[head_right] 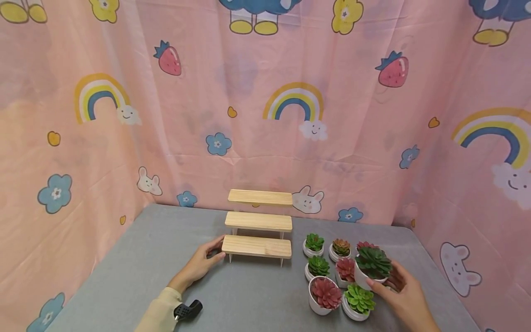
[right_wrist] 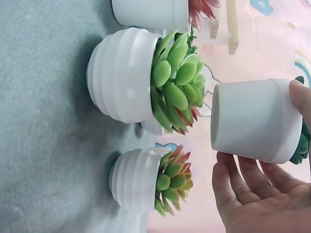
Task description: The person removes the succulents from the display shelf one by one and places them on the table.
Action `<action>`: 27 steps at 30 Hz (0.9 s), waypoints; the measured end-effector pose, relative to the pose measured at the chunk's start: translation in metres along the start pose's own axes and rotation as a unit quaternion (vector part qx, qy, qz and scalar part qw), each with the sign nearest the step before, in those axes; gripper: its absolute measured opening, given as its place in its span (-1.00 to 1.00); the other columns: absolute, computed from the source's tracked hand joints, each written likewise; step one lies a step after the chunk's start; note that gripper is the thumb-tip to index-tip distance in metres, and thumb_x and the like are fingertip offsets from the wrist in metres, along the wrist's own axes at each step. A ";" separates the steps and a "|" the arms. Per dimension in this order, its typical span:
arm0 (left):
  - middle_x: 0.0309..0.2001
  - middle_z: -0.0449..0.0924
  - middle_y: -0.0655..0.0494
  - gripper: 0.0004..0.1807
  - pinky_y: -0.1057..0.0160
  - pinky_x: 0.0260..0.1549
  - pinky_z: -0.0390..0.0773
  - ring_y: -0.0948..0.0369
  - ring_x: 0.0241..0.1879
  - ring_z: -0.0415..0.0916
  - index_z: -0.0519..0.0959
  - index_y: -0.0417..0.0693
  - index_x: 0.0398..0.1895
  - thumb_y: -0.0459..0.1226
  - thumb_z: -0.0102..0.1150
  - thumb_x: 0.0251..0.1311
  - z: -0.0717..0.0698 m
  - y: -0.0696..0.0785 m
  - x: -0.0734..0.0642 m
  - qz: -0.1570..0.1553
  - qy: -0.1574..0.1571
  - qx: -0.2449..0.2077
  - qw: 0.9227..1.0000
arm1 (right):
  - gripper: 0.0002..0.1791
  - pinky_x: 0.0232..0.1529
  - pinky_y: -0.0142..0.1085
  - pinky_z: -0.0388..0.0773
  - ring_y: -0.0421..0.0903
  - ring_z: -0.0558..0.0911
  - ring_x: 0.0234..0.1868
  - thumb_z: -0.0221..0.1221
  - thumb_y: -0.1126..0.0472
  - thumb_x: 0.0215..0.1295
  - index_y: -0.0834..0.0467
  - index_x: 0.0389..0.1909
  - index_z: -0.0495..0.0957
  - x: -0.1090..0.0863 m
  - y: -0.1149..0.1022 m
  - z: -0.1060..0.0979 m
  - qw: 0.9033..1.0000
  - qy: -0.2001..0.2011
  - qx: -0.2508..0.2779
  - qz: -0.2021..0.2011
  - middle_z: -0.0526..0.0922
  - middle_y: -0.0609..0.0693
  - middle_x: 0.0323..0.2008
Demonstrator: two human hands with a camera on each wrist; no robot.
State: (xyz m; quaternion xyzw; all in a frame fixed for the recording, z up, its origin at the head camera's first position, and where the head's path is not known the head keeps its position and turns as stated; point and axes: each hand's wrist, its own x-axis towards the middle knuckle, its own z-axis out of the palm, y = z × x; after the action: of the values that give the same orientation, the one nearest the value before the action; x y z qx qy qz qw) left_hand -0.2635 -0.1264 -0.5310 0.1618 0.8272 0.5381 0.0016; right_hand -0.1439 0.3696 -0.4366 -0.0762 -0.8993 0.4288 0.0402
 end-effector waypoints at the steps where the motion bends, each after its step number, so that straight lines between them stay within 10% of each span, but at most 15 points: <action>1: 0.28 0.57 -0.15 -0.29 -0.30 0.42 0.22 -0.16 0.40 0.38 0.30 -0.10 0.51 -0.06 0.21 0.38 0.000 0.000 0.000 0.000 0.000 0.001 1.000 | -0.01 -0.27 -0.72 0.43 -0.80 0.22 -0.20 0.24 -0.05 0.41 0.48 0.52 -0.05 0.000 0.001 0.000 1.000 0.000 0.000 0.004 0.24 0.61 0.37; 19: 0.28 0.57 -0.16 -0.30 -0.33 0.38 0.25 -0.17 0.39 0.38 0.29 -0.11 0.52 -0.08 0.21 0.38 -0.001 0.001 -0.001 0.004 0.004 0.001 1.000 | 0.02 -0.29 -0.60 0.55 -0.75 0.29 -0.27 0.24 -0.09 0.40 0.46 0.54 -0.06 -0.005 0.016 -0.012 0.998 0.020 0.014 0.053 0.22 0.56 0.39; 22: 0.28 0.56 -0.17 -0.29 -0.34 0.37 0.25 -0.18 0.39 0.38 0.29 -0.11 0.52 -0.07 0.21 0.38 -0.001 0.002 -0.001 0.003 0.004 0.001 1.000 | 0.13 0.15 -0.27 0.62 -0.25 0.63 0.06 0.20 -0.16 0.40 0.41 0.58 -0.26 -0.007 0.016 -0.015 0.995 -0.002 0.029 0.095 0.00 0.55 0.51; 25: 0.29 0.56 -0.17 -0.29 -0.33 0.38 0.25 -0.17 0.39 0.38 0.29 -0.12 0.52 -0.06 0.20 0.39 -0.001 0.003 -0.001 0.002 0.003 0.003 1.000 | 0.22 0.43 0.16 0.30 0.46 0.22 0.46 0.15 -0.22 0.41 0.33 0.56 -0.49 -0.008 0.017 -0.019 0.989 -0.028 0.050 0.137 -0.31 0.51 0.55; 27: 0.29 0.56 -0.16 -0.29 -0.32 0.38 0.26 -0.17 0.39 0.38 0.29 -0.11 0.51 -0.06 0.21 0.38 -0.001 0.002 0.000 0.003 0.003 0.004 1.000 | 0.22 0.42 0.18 0.29 0.57 0.02 0.49 0.14 -0.23 0.42 0.32 0.55 -0.53 -0.008 0.020 -0.020 0.987 -0.032 0.052 0.146 -0.35 0.51 0.55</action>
State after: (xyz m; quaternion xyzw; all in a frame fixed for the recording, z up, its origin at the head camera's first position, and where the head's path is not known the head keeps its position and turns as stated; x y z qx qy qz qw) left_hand -0.2628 -0.1267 -0.5284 0.1623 0.8288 0.5354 -0.0031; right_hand -0.1311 0.3963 -0.4393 -0.1902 -0.8560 0.4784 -0.0475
